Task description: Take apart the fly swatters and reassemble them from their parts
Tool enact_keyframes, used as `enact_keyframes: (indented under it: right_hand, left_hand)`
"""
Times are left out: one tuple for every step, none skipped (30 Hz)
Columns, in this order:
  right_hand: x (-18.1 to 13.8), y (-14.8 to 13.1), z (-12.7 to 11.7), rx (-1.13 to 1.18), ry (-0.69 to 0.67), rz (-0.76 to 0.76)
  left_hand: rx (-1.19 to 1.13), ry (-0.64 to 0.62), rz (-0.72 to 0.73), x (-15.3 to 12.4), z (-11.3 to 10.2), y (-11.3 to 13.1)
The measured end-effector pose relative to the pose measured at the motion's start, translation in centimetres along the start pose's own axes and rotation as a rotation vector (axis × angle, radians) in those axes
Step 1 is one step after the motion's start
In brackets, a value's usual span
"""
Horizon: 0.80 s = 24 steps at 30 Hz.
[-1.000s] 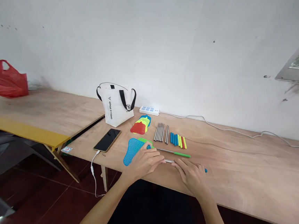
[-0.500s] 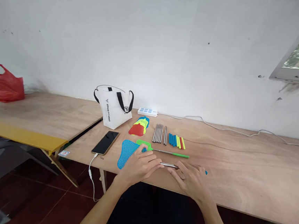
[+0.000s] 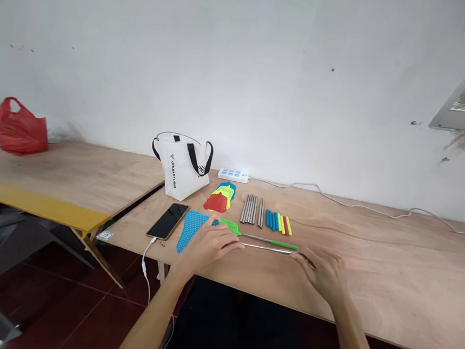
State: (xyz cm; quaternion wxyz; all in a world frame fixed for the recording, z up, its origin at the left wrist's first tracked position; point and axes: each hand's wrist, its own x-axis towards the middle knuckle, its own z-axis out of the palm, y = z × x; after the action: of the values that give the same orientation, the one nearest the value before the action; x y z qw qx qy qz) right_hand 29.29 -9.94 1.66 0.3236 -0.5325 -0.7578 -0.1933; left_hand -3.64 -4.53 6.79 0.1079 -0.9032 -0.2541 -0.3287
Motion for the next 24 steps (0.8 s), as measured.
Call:
enact_keyframes:
  right_hand:
    - [-0.3, 1.4, -0.1, 0.001, 0.005, 0.022]
    - [-0.7, 2.8, -0.2, -0.007, 0.012, 0.048]
    - [-1.2, 4.1, -0.2, -0.022, 0.033, 0.095]
    - [-1.6, 5.3, -0.3, -0.039, 0.057, 0.152]
    - [-2.0, 6.3, -0.3, -0.036, 0.056, 0.192]
    - [-2.4, 7.0, -0.4, -0.029, 0.041, 0.234]
    - [-2.8, 7.6, -0.4, -0.022, 0.027, 0.274]
    - [-3.0, 7.9, -0.5, -0.009, 0.005, 0.307]
    - [-3.2, 8.1, -0.6, 0.007, -0.019, 0.338]
    - [-3.4, 8.2, -0.7, 0.022, -0.037, 0.363]
    - [-3.4, 8.3, -0.8, 0.037, -0.050, 0.379]
    - [-3.5, 8.5, -1.0, 0.045, -0.055, 0.385]
    - [-3.5, 8.6, -1.1, 0.045, -0.050, 0.382]
    - [-3.5, 8.8, -1.2, 0.035, -0.037, 0.370]
    - [-3.5, 9.1, -1.2, 0.021, -0.022, 0.355]
    - [-3.5, 9.3, -1.3, 0.010, -0.014, 0.336]
    - [-3.6, 9.5, -1.4, 0.006, -0.016, 0.319]
    - [-3.6, 9.6, -1.5, 0.009, -0.026, 0.309]
    - [-3.6, 9.7, -1.5, 0.017, -0.042, 0.306]
    - [-3.7, 9.7, -1.6, 0.026, -0.061, 0.310]
    - [-3.7, 9.7, -1.7, 0.034, -0.079, 0.320]
    - [-3.7, 9.7, -1.7, 0.039, -0.095, 0.333]
    - [-3.7, 9.6, -1.7, 0.044, -0.106, 0.346]
    - [-3.7, 9.5, -1.7, 0.048, -0.116, 0.357]
  left_hand:
    - [0.002, -0.007, -0.015, -0.2, -0.4, -0.5]
    - [0.005, -0.016, -0.023, -0.3, -0.7, -1.0]
    - [0.007, -0.022, -0.026, -0.4, -0.9, -1.3]
    - [0.009, -0.027, -0.023, -0.5, -0.9, -1.5]
    - [0.010, -0.030, -0.024, -0.5, -0.9, -1.5]
    - [0.012, -0.030, -0.029, -0.5, -0.7, -1.5]
    - [0.016, -0.027, -0.039, -0.4, -0.5, -1.3]
    - [0.021, -0.027, -0.049, -0.4, -0.2, -1.2]
    - [0.025, -0.029, -0.059, -0.3, -0.1, -1.0]
    - [0.026, -0.033, -0.063, -0.3, 0.1, -0.8]
    - [0.027, -0.034, -0.062, -0.2, 0.1, -0.8]
    - [0.025, -0.032, -0.057, -0.2, 0.0, -0.7]
    - [0.021, -0.028, -0.053, -0.2, -0.1, -0.7]
    - [0.016, -0.022, -0.049, -0.2, -0.3, -0.8]
    - [0.010, -0.017, -0.047, -0.2, -0.5, -0.9]
    - [0.006, -0.012, -0.044, -0.2, -0.7, -0.9]
    - [0.004, -0.009, -0.046, -0.2, -0.9, -1.0]
    - [0.005, -0.008, -0.052, -0.3, -1.1, -1.1]
    - [0.009, -0.006, -0.059, -0.3, -1.2, -1.2]
    - [0.015, -0.004, -0.064, -0.3, -1.2, -1.2]
    - [0.023, 0.000, -0.065, -0.3, -1.3, -1.2]
    - [0.031, 0.004, -0.061, -0.3, -1.3, -1.2]
    - [0.041, 0.010, -0.054, -0.3, -1.2, -1.1]
    - [0.051, 0.018, -0.043, -0.3, -1.2, -1.1]
